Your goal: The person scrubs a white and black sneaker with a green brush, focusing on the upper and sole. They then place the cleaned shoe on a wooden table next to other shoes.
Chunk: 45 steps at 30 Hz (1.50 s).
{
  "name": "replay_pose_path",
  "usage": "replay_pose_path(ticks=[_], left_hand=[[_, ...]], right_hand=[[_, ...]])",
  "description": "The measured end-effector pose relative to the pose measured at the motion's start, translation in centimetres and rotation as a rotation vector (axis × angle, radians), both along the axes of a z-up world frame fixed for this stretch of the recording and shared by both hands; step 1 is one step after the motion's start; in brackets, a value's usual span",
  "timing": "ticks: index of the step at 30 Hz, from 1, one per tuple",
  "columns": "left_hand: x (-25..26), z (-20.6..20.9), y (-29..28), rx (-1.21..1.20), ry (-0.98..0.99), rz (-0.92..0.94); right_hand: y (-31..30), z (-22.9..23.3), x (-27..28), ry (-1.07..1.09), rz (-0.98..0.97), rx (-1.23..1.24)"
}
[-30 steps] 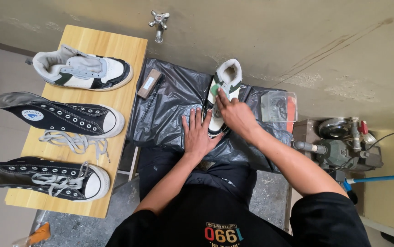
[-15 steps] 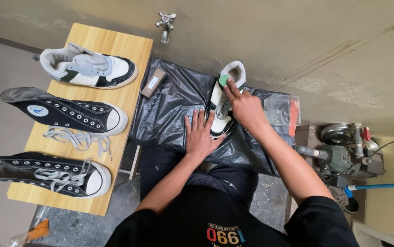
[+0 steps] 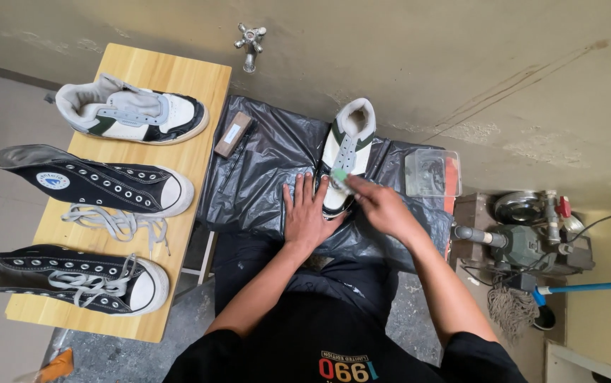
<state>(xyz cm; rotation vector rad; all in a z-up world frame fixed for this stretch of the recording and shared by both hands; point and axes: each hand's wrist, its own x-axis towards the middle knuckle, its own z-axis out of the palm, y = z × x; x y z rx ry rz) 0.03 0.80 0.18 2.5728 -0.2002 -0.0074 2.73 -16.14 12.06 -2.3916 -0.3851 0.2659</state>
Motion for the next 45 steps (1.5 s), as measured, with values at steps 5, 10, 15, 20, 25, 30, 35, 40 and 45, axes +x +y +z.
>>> replay_pose_path(ticks=[5, 10, 15, 20, 25, 30, 35, 40, 45], left_hand=[[-0.3, 0.8, -0.1, 0.021, 0.009, -0.006], [-0.1, 0.7, -0.1, 0.034, 0.005, -0.007], [-0.1, 0.1, -0.4, 0.042, -0.009, -0.007], [0.0, -0.3, -0.5, 0.026, -0.08, 0.025], [-0.2, -0.2, -0.4, 0.035, -0.099, 0.013], [-0.3, 0.3, -0.5, 0.043, -0.059, 0.004], [-0.2, 0.5, -0.4, 0.039, -0.03, -0.01], [-0.2, 0.1, -0.5, 0.041, -0.031, -0.019], [-0.1, -0.2, -0.5, 0.033, -0.052, -0.005]], right_hand=[[-2.7, -2.7, 5.3, -0.372, -0.185, -0.03], [-0.2, -4.9, 4.9, -0.537, -0.127, -0.293], [0.7, -8.8, 0.1, -0.403, -0.158, -0.233], [-0.7, -8.0, -2.2, -0.108, -0.151, -0.041], [-4.2, -5.5, 2.3, -0.04, -0.25, 0.29], [-5.9, -7.2, 10.0, -0.314, -0.402, 0.292], [-1.7, -7.6, 8.0, -0.334, -0.379, 0.21], [-0.5, -8.6, 2.0, -0.307, -0.333, 0.011], [0.3, -9.2, -4.2, -0.108, -0.173, -0.111]])
